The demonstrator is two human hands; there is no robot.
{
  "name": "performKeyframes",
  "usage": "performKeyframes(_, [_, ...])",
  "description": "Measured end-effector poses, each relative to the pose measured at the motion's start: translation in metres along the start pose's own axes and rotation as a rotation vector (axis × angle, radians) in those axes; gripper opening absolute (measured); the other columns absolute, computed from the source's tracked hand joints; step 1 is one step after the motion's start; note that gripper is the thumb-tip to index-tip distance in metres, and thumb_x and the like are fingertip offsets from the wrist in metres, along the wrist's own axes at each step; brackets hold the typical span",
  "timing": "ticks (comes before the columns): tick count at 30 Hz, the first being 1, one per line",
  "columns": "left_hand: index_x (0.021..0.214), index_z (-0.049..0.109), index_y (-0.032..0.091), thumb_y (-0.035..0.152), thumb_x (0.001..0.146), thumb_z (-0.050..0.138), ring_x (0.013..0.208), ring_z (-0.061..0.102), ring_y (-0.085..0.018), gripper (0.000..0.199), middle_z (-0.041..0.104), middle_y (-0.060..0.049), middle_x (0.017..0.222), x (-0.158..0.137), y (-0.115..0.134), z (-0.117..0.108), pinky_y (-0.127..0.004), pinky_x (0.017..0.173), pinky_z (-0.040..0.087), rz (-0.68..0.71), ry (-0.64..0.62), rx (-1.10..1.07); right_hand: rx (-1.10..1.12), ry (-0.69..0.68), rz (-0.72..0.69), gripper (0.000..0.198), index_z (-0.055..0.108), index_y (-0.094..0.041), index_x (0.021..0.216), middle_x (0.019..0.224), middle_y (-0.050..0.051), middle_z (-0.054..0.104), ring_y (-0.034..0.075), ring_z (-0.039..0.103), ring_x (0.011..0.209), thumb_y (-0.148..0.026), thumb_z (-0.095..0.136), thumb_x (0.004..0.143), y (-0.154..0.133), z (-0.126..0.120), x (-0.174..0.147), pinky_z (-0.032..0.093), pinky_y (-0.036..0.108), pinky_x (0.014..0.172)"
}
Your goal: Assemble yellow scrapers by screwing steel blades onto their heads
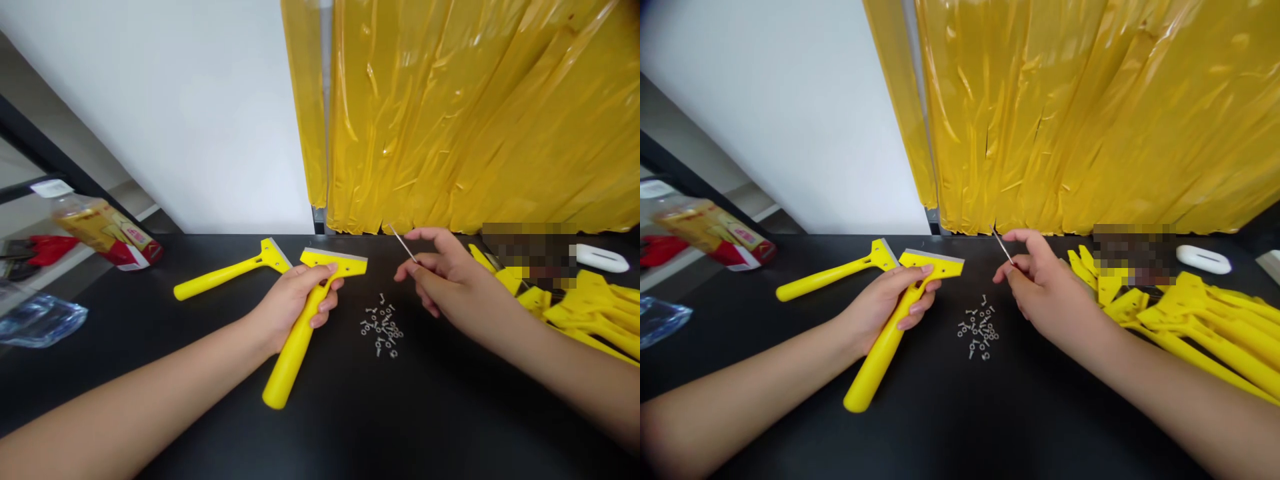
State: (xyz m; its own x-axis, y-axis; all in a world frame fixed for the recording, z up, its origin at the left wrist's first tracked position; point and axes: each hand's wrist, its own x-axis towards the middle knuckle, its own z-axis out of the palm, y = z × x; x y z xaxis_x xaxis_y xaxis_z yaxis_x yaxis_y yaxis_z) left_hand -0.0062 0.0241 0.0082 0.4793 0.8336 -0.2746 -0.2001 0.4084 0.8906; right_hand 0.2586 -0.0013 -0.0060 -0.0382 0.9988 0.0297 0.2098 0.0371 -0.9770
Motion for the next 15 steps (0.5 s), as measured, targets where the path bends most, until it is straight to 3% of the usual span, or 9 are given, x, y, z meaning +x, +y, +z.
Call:
performKeyframes(3, [0.079, 0.060, 0.015, 0.036, 0.100, 0.068, 0.038, 0.040, -0.005, 0.030, 0.053, 0.003, 0.056, 0.002, 0.000, -0.002, -0.014, 0.034, 0.032, -0.006, -0.009, 0.000, -0.171, 0.008, -0.085, 0.018, 0.066, -0.030, 0.112, 0.088, -0.001, 0.068, 0.013, 0.053, 0.056, -0.042, 0.071, 0.101, -0.009, 0.001, -0.004, 0.045, 0.030, 0.052])
performKeyframes(5, [0.079, 0.061, 0.015, 0.036, 0.099, 0.068, 0.038, 0.040, -0.005, 0.030, 0.053, 0.003, 0.056, 0.002, -0.001, -0.002, -0.015, 0.034, 0.032, -0.004, -0.013, 0.008, -0.149, -0.023, -0.124, 0.027, 0.067, -0.030, 0.116, 0.094, 0.001, 0.065, 0.016, 0.059, 0.068, -0.047, 0.077, 0.096, -0.013, 0.003, -0.008, 0.052, 0.032, 0.062])
performKeyframes(9, [0.080, 0.061, 0.016, 0.037, 0.099, 0.069, 0.038, 0.040, -0.005, 0.029, 0.054, 0.003, 0.057, 0.000, -0.002, -0.001, -0.015, 0.034, 0.032, 0.014, -0.006, 0.029, -0.161, -0.118, -0.229, 0.053, 0.060, -0.037, 0.143, 0.120, 0.005, 0.066, 0.023, 0.064, 0.097, -0.047, 0.081, 0.095, -0.011, 0.007, -0.015, 0.057, 0.038, 0.084])
performKeyframes(12, [0.080, 0.061, 0.017, 0.038, 0.099, 0.069, 0.038, 0.040, -0.006, 0.029, 0.054, 0.004, 0.055, 0.000, -0.004, -0.001, -0.015, 0.034, 0.032, 0.015, -0.007, 0.044, -0.183, -0.076, -0.303, 0.036, 0.068, -0.035, 0.138, 0.115, 0.007, 0.072, 0.024, 0.066, 0.093, -0.051, 0.064, 0.107, -0.005, 0.008, -0.015, 0.055, 0.043, 0.089])
performKeyframes(15, [0.079, 0.060, 0.017, 0.040, 0.100, 0.069, 0.036, 0.040, -0.006, 0.033, 0.053, 0.004, 0.052, 0.000, -0.006, -0.002, -0.015, 0.034, 0.031, -0.008, -0.029, 0.072, 0.041, 0.034, -0.234, 0.038, 0.078, -0.029, 0.113, 0.097, 0.007, 0.072, 0.022, 0.066, 0.081, -0.060, 0.057, 0.108, 0.001, 0.009, -0.009, 0.054, 0.041, 0.081])
